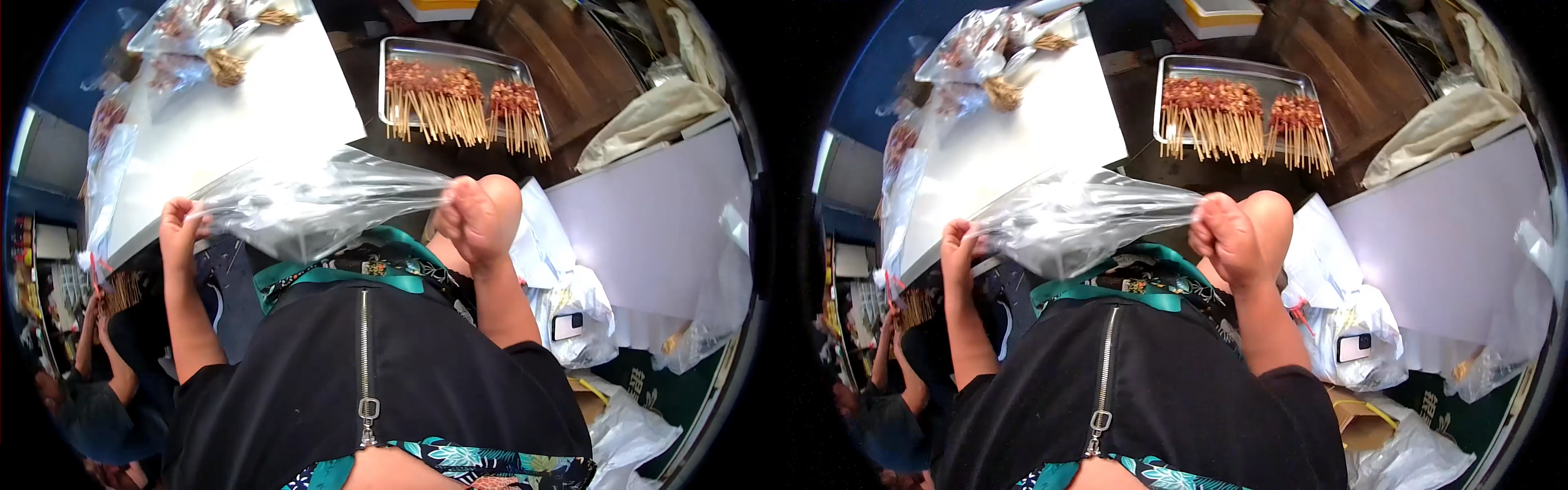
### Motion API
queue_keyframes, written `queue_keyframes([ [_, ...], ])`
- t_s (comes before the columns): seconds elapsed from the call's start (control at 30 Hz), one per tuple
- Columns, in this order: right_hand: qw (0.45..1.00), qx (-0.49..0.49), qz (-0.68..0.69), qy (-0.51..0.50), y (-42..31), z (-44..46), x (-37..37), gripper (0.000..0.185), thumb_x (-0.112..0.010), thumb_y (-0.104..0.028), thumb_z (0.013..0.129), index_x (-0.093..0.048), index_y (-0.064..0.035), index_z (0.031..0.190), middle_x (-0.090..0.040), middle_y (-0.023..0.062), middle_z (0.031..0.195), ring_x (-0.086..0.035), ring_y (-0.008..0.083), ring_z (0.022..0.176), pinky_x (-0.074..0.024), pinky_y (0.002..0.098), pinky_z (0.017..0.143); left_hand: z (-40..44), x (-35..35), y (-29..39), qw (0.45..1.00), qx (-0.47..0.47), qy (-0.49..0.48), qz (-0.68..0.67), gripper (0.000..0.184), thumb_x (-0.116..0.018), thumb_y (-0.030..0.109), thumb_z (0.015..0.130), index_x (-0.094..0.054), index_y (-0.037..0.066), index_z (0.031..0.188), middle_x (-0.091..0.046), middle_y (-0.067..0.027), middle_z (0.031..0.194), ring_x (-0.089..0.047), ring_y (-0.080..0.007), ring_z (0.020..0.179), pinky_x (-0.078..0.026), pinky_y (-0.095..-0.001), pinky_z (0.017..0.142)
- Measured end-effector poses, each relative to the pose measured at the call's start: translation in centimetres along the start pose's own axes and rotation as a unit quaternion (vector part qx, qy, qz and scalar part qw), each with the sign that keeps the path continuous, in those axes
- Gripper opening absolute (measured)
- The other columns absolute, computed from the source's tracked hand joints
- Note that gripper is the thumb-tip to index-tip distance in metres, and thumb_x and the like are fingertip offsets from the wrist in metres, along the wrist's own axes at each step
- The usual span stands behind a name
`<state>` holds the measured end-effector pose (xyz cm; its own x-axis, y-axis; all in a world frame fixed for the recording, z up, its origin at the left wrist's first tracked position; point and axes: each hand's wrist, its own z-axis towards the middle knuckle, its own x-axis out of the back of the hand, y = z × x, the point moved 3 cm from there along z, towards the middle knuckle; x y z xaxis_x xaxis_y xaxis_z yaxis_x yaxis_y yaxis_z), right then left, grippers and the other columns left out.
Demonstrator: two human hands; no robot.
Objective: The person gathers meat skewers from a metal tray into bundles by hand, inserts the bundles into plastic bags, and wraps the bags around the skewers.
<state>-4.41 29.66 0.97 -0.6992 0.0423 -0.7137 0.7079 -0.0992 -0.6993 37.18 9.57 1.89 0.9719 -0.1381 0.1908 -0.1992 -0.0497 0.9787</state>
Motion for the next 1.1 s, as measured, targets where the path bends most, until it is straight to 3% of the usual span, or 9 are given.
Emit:
queue_keyframes([
  [0.1,0.993,0.016,-0.115,0.004,-0.1,2.7,-2.0,0.019,-0.045,-0.023,0.097,-0.050,-0.0051,0.093,-0.052,0.0042,0.077,-0.049,0.0129,0.063,-0.0457,0.0269,0.063,-2.7,-5.2,7.6,0.985,-0.120,-0.121,0.013,0.066,-0.065,0.003,0.078,-0.032,0.003,0.136,-0.052,-0.0120,0.114,-0.055,-0.0198,0.102,-0.046,-0.0315,0.086],
  [0.2,0.996,0.011,0.082,0.036,-0.7,4.9,-6.6,0.026,-0.039,-0.028,0.098,-0.050,-0.0050,0.095,-0.056,0.0076,0.081,-0.055,0.0229,0.079,-0.0431,0.0442,0.092,-3.0,-7.9,9.5,0.950,-0.183,-0.131,0.218,0.060,-0.071,0.007,0.073,-0.045,0.004,0.127,-0.050,-0.0004,0.083,-0.053,-0.0119,0.083,-0.044,-0.0255,0.080],
  [0.37,0.974,0.061,0.217,0.009,-2.9,6.9,-3.2,0.022,-0.042,-0.026,0.098,-0.046,-0.0122,0.081,-0.038,-0.0041,0.056,-0.035,0.0072,0.042,-0.0316,0.0247,0.040,0.7,-8.3,5.3,0.938,-0.232,-0.002,0.257,0.014,-0.063,0.016,0.086,-0.065,0.003,0.092,-0.052,0.0016,0.061,-0.048,-0.0076,0.058,-0.041,-0.0234,0.055],
  [0.43,0.972,0.102,0.206,0.050,-6.0,6.4,-2.4,0.025,-0.047,-0.027,0.096,-0.046,-0.0107,0.077,-0.039,-0.0040,0.054,-0.033,0.0065,0.040,-0.0291,0.0229,0.037,2.3,-5.7,5.3,0.968,-0.074,0.028,0.238,0.016,-0.060,0.014,0.088,-0.065,0.002,0.096,-0.063,-0.0012,0.071,-0.053,-0.0090,0.062,-0.045,-0.0255,0.060],
  [0.63,0.993,0.033,-0.109,-0.024,-6.7,5.4,-7.6,0.025,-0.062,-0.028,0.088,-0.055,-0.0042,0.091,-0.046,-0.0038,0.058,-0.041,0.0035,0.045,-0.0320,0.0176,0.039,-6.0,-13.3,16.5,0.896,-0.373,-0.235,0.054,0.101,-0.080,0.031,0.067,-0.020,0.000,0.142,-0.031,-0.0171,0.144,-0.025,-0.0292,0.136,-0.013,-0.0437,0.111],
  [0.73,0.974,0.033,-0.131,-0.180,-5.8,4.6,-11.8,0.054,-0.075,-0.038,0.074,-0.056,-0.0024,0.110,-0.043,-0.0077,0.059,-0.036,-0.0002,0.049,-0.0279,0.0140,0.046,-5.6,-17.3,15.0,0.820,-0.450,-0.160,0.314,0.071,-0.071,0.022,0.075,-0.037,0.012,0.136,-0.050,-0.0118,0.129,-0.043,-0.0311,0.125,-0.022,-0.0512,0.108],
  [0.8,0.899,0.027,-0.378,-0.217,-7.4,4.2,-13.0,0.078,-0.083,-0.029,0.063,-0.048,-0.0045,0.127,-0.053,-0.0022,0.067,-0.054,0.0118,0.058,-0.0431,0.0249,0.055,-3.8,-17.3,13.7,0.844,-0.403,-0.159,0.317,0.047,-0.063,0.005,0.078,-0.052,0.010,0.123,-0.061,-0.0124,0.106,-0.057,-0.0260,0.106,-0.037,-0.0413,0.099],
  [0.93,0.390,0.199,-0.899,0.035,-10.1,6.9,-6.5,0.047,-0.056,-0.002,0.074,-0.055,-0.0138,0.120,-0.060,0.0138,0.092,-0.060,0.0331,0.080,-0.0497,0.0419,0.071,-2.5,-15.1,16.1,0.835,-0.460,-0.060,0.297,0.020,-0.053,0.005,0.083,-0.061,0.010,0.100,-0.065,-0.0089,0.091,-0.063,-0.0275,0.077,-0.051,-0.0357,0.064],
  [1.1,0.421,0.519,-0.729,0.151,-19.8,3.7,-11.3,0.042,-0.049,-0.012,0.084,-0.052,-0.0033,0.125,-0.054,0.0114,0.126,-0.048,0.0239,0.120,-0.0362,0.0390,0.100,-7.5,-10.1,25.8,0.623,-0.751,0.136,0.173,0.029,-0.056,-0.001,0.079,-0.062,0.000,0.107,-0.066,-0.0074,0.104,-0.065,-0.0222,0.081,-0.052,-0.0286,0.065],
])
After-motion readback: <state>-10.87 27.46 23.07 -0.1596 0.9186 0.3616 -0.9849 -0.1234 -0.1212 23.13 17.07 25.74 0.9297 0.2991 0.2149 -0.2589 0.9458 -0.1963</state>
